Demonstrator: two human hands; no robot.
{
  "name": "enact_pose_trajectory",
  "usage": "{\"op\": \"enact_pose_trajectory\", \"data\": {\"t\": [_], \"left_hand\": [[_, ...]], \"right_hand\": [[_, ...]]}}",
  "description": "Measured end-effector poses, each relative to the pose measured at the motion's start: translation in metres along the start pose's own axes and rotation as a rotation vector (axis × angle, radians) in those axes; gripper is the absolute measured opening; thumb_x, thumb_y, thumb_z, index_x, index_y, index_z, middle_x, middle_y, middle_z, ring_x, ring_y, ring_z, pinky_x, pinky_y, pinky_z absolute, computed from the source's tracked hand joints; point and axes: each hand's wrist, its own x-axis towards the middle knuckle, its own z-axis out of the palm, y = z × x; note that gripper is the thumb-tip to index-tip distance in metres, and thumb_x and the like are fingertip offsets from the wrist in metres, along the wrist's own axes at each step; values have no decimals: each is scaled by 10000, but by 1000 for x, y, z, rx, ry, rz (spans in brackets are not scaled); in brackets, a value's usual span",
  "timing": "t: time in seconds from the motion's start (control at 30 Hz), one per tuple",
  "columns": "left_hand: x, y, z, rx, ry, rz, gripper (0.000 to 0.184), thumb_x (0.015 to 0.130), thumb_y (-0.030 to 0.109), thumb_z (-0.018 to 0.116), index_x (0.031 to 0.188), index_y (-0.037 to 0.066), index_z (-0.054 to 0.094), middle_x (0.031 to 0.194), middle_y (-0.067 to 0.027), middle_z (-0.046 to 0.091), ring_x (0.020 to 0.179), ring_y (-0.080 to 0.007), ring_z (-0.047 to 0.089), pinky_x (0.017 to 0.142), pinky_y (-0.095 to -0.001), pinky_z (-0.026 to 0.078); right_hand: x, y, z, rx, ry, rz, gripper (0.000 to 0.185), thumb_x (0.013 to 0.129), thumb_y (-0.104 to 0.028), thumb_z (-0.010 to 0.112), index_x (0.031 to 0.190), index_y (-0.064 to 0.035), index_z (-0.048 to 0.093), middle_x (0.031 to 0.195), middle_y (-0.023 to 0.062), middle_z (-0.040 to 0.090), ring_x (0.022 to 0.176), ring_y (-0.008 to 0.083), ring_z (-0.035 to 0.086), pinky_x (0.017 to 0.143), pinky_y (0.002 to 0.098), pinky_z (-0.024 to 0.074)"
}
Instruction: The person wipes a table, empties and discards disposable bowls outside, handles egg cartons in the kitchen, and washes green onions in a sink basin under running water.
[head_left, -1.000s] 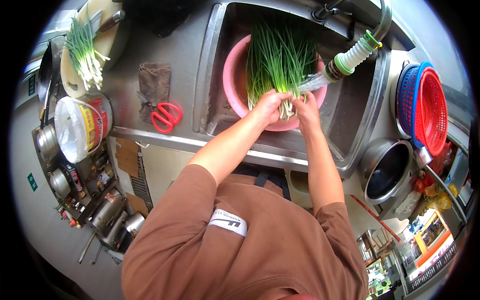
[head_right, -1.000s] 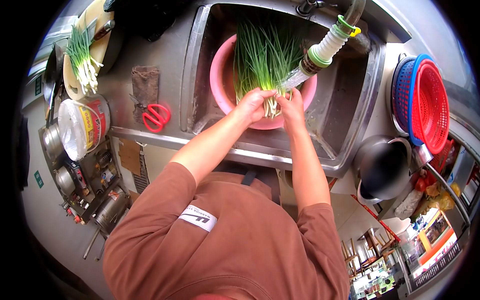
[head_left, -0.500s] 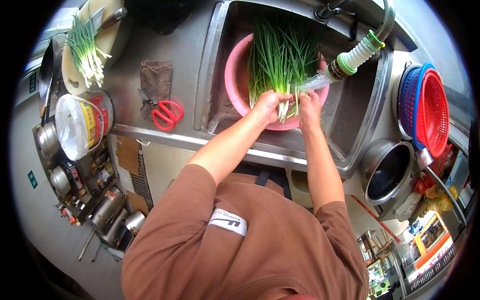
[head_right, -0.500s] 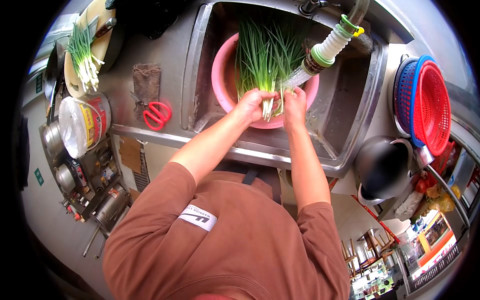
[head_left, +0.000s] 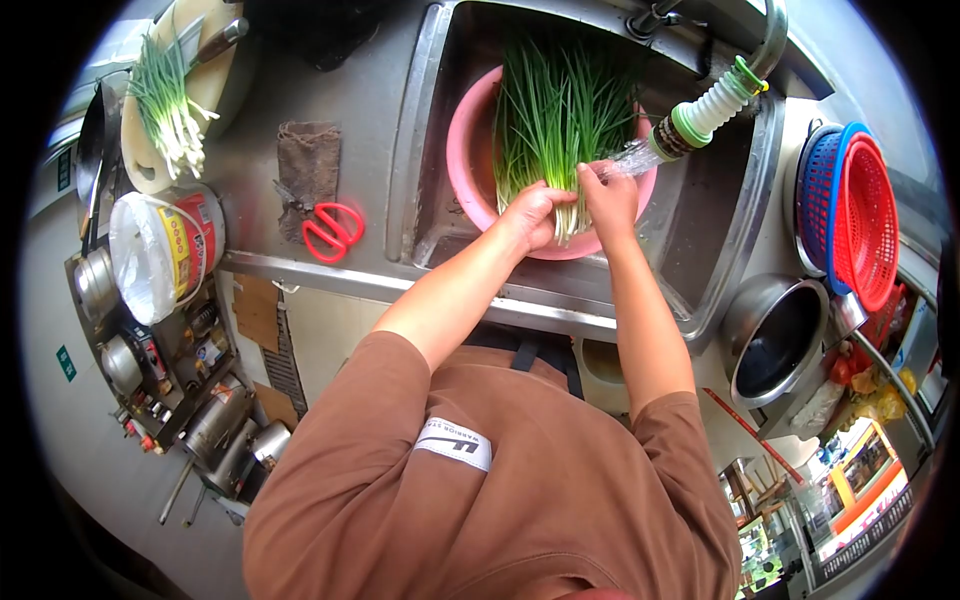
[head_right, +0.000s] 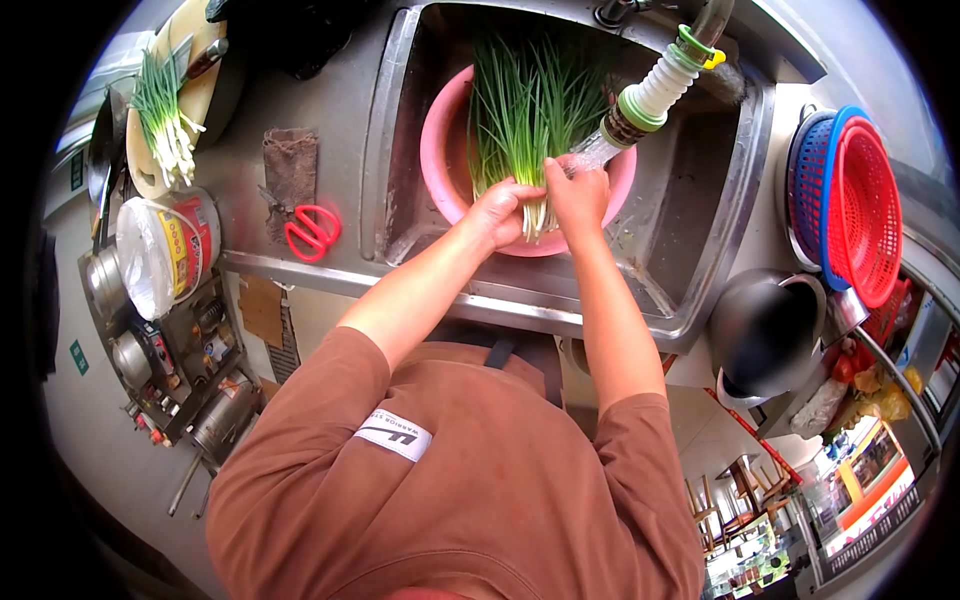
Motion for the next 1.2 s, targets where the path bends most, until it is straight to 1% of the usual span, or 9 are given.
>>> {"op": "enact_pose_trajectory", "data": {"t": [0.27, 0.47, 0.53, 0.6, 0.73, 0.83, 1.0, 1.07, 1.2], "left_hand": [[-10, 7, 8, 18, 7, -3, 372, 805, -126, 559, 1161, -29, 509, 1085, -175, 617, 984, -319, 637, 869, -479, 546], [-13, 11, 8, 18, 42, -38, 369, 803, -111, 579, 1155, -40, 492, 1045, -202, 618, 949, -341, 652, 833, -511, 561], [-7, 12, 1, 34, 33, -32, 376, 803, -110, 579, 1160, -43, 480, 1045, -206, 618, 949, -344, 652, 827, -523, 561], [-12, 7, 0, 54, 23, -40, 383, 803, -108, 579, 1165, -47, 468, 1045, -210, 617, 949, -346, 651, 821, -535, 561], [-12, 0, -1, 129, 121, -64, 404, 805, -117, 552, 1186, -31, 449, 1082, -200, 605, 940, -326, 655, 829, -489, 564], [-6, 0, 2, 148, 96, 87, 339, 805, -110, 554, 1130, -21, 515, 1060, -157, 628, 933, -279, 658, 833, -407, 555], [5, -5, -11, 147, 62, 90, 305, 781, -131, 564, 1068, -27, 552, 1040, -147, 634, 908, -265, 662, 788, -393, 555], [6, -7, -11, 257, 149, 157, 315, 772, -131, 572, 1070, -31, 547, 1039, -156, 632, 894, -270, 664, 782, -392, 557], [3, -7, -6, 262, 178, 151, 335, 768, -127, 574, 1087, -38, 529, 1035, -169, 628, 886, -281, 664, 784, -392, 559]], "right_hand": [[12, 3, 10, 559, 2, 168, 109, 819, -108, 666, 861, -13, 633, 772, 9, 614, 694, 128, 553, 652, 286, 456], [23, 22, -69, 993, -140, 239, 201, 902, -154, 588, 1057, -25, 580, 950, 40, 621, 853, 130, 605, 759, 299, 499], [33, 46, -99, 1023, -80, 277, 307, 889, -203, 617, 1121, -11, 559, 987, 88, 644, 915, 219, 636, 830, 358, 517], [29, 48, -103, -845, -97, 307, 473, 874, -236, 623, 1289, -47, 495, 1078, 147, 638, 992, 313, 625, 896, 441, 489], [3, 14, -62, -334, 27, -357, 214, 805, -198, 671, 967, -57, 667, 896, 160, 643, 874, 325, 626, 735, 424, 500], [-7, -33, -14, 92, -56, -177, 206, 791, -194, 682, 930, -46, 645, 885, 147, 623, 829, 309, 614, 734, 408, 489], [12, -38, 10, -148, 79, -166, 227, 786, -256, 681, 883, -54, 646, 888, 134, 634, 843, 318, 623, 736, 414, 495], [22, -28, 11, -247, -134, -62, 241, 785, -276, 673, 863, -50, 646, 855, 125, 639, 818, 309, 627, 738, 414, 495], [30, 0, 8, 4, -102, 18, 204, 822, -245, 645, 831, -41, 638, 828, 114, 649, 780, 261, 638, 742, 394, 492]]}}
